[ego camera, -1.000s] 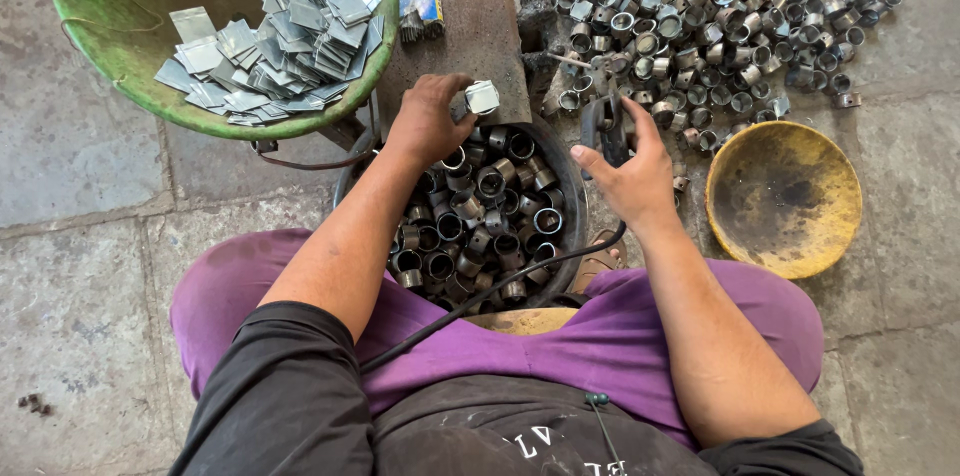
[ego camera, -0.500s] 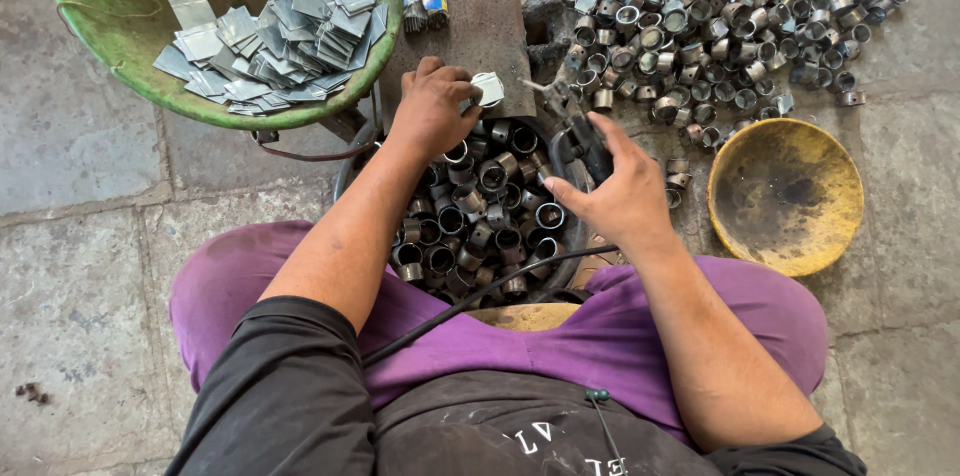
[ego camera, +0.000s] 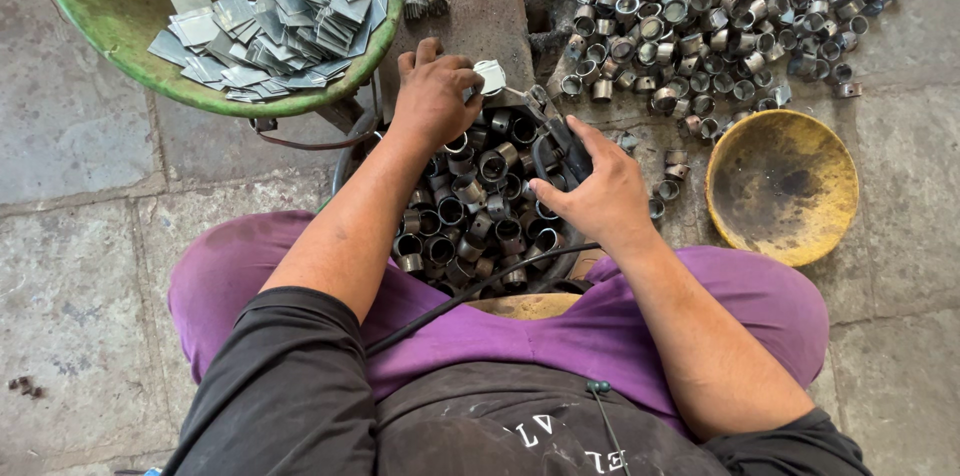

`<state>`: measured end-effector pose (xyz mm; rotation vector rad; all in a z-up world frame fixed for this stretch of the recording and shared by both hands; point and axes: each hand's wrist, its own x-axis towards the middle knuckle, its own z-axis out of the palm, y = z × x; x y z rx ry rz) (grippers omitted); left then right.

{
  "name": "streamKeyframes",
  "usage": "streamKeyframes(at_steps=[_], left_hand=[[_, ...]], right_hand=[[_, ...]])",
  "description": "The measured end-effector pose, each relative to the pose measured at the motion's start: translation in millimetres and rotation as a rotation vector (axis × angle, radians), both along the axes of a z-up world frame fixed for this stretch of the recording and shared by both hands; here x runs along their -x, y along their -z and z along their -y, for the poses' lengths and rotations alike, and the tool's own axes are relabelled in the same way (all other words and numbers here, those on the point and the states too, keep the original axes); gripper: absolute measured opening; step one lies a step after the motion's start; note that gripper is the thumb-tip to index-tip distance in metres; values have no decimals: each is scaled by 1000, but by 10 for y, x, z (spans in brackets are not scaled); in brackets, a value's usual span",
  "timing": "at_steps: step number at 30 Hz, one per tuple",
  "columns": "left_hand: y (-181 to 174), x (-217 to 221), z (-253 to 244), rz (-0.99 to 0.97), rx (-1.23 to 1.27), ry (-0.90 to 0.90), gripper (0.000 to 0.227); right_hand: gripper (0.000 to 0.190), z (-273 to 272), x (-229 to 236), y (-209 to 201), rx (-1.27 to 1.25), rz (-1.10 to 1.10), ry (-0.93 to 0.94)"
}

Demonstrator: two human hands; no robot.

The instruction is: The person sits on the floor and repeatedly picks up small metal tubes and square metal plates, then welds them together using a handheld welding tool. The finished welded parts are placed into a pile on the floor.

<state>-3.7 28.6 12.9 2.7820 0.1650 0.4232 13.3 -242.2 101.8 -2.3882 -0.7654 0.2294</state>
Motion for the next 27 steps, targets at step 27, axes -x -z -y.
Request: streamKeyframes(at_steps=[27], left_hand=[[97,-26,-27,-88,44,1,46]], right_hand=[[86,-38,42,-43,-66,-29,21]])
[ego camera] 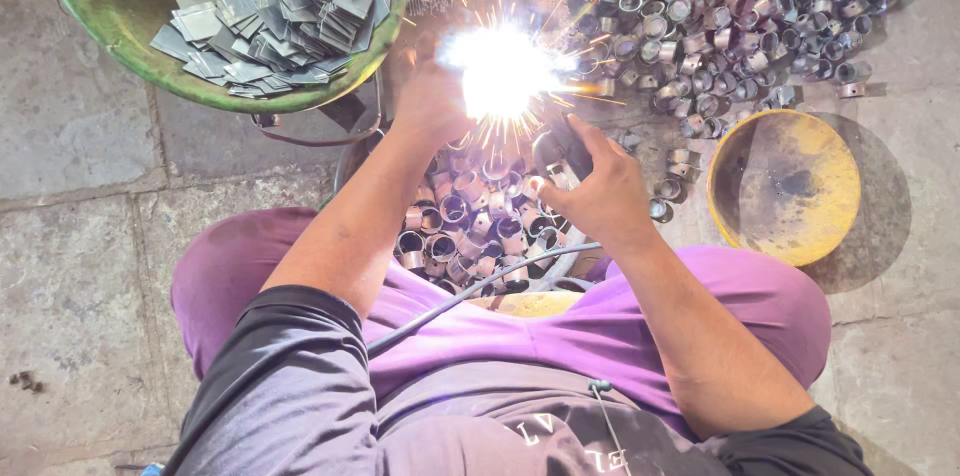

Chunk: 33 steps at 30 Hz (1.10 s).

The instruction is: The person sits on the floor and repeatedly picks up small metal tubes and square metal plates, then welds them together using a handheld welding tool. The finished welded parts are placed into a pile on the floor.

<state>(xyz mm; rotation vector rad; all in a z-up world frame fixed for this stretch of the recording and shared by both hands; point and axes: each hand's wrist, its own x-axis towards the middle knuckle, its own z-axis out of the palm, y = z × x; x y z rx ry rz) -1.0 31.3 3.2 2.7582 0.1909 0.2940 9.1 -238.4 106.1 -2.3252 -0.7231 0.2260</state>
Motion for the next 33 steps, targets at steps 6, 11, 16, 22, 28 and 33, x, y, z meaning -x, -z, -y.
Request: streamKeyframes(at_steps=[6,11,16,22,28,33], left_hand=[[233,-39,-126,20,-97,54,41],[-5,-8,-5,9,-12,-23,60],[-350,-15,-67,52,25,-70,36],[-579,-37,-356,335,55,-193,31],[-679,17,-493,432,67,-245,28],[-676,64,-521,436,69,-245,26]], right_hand=[[85,10,-25,46,-28,4,-23],[78,90,-155,190,-88,38,63],[67,106,-243,319,-446,-262,38],[59,3,-8,288,-269,125,-161],[54,-228,236,256,-207,97,-228],[54,-293,261,244,-228,117,-264]])
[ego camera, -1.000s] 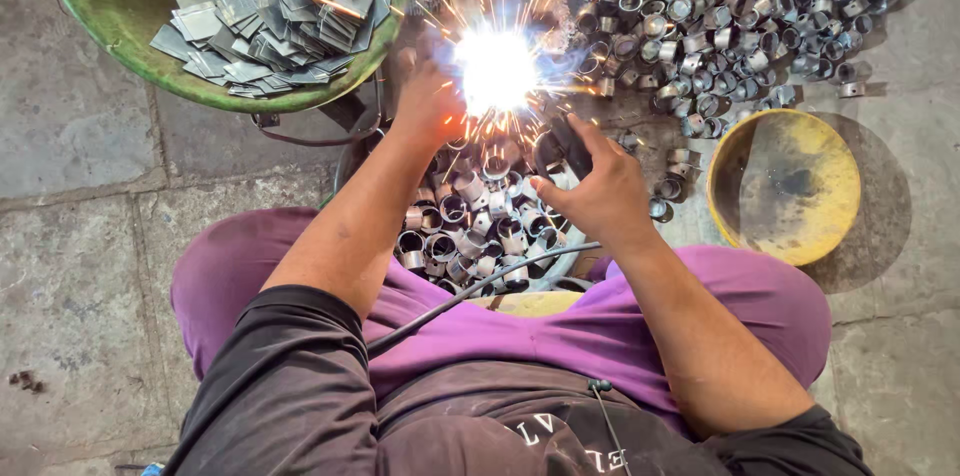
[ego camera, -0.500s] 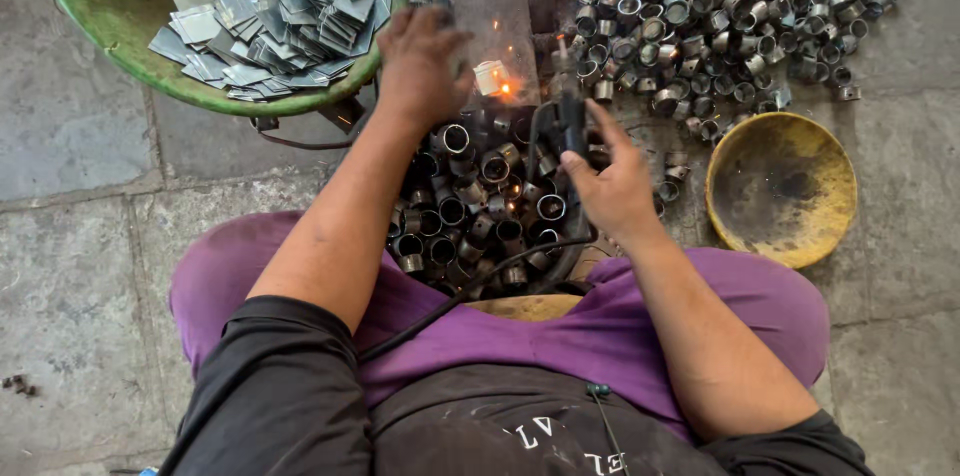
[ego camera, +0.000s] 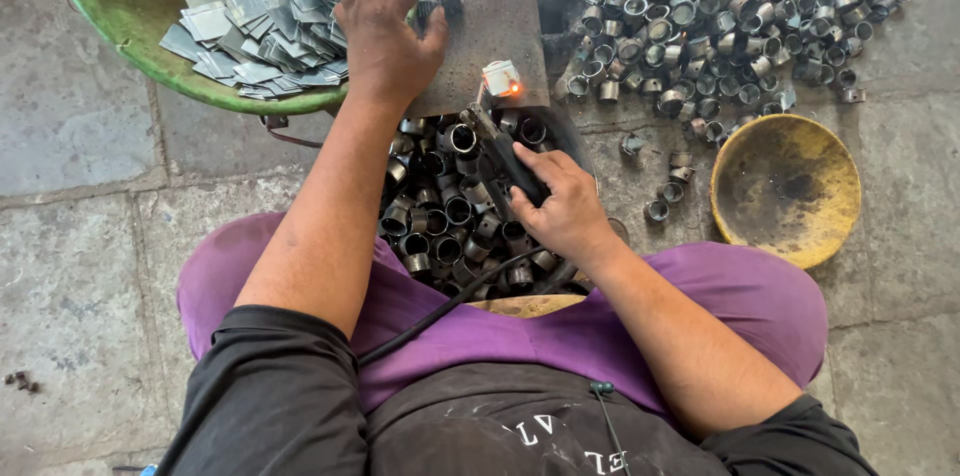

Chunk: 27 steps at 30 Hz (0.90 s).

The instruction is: The person sits on the floor and repeatedly picks up small metal tubes and square metal plates, then welds them together using a handheld welding tool. The finished welded parts are placed into a pile on the floor.

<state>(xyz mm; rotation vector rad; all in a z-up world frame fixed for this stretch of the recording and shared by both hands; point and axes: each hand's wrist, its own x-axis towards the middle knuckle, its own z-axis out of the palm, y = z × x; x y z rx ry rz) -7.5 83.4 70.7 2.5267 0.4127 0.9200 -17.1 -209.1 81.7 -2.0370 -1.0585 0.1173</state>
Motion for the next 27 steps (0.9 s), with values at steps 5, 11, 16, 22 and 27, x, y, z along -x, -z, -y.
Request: streamKeyframes(at_steps=[5,11,16,22,27], left_hand=[[-4,21,1,-5,32,-7,25],[32,11,-12,47,9,-4,24],[87,4,-23,42,-21,-10,22],[101,-21,-9,57,-40,-13,23],[85,-6,-14,64,-11,6,27]], right_hand=[[54,-42,14,-6,29,-23,16],[52,-79,40,-35,30,-73,54],[51,-96,25,-44,29,-69,55],[51,-94,12,-7,28,-41,51],[47,-71,-16,3,-20,54,-12]])
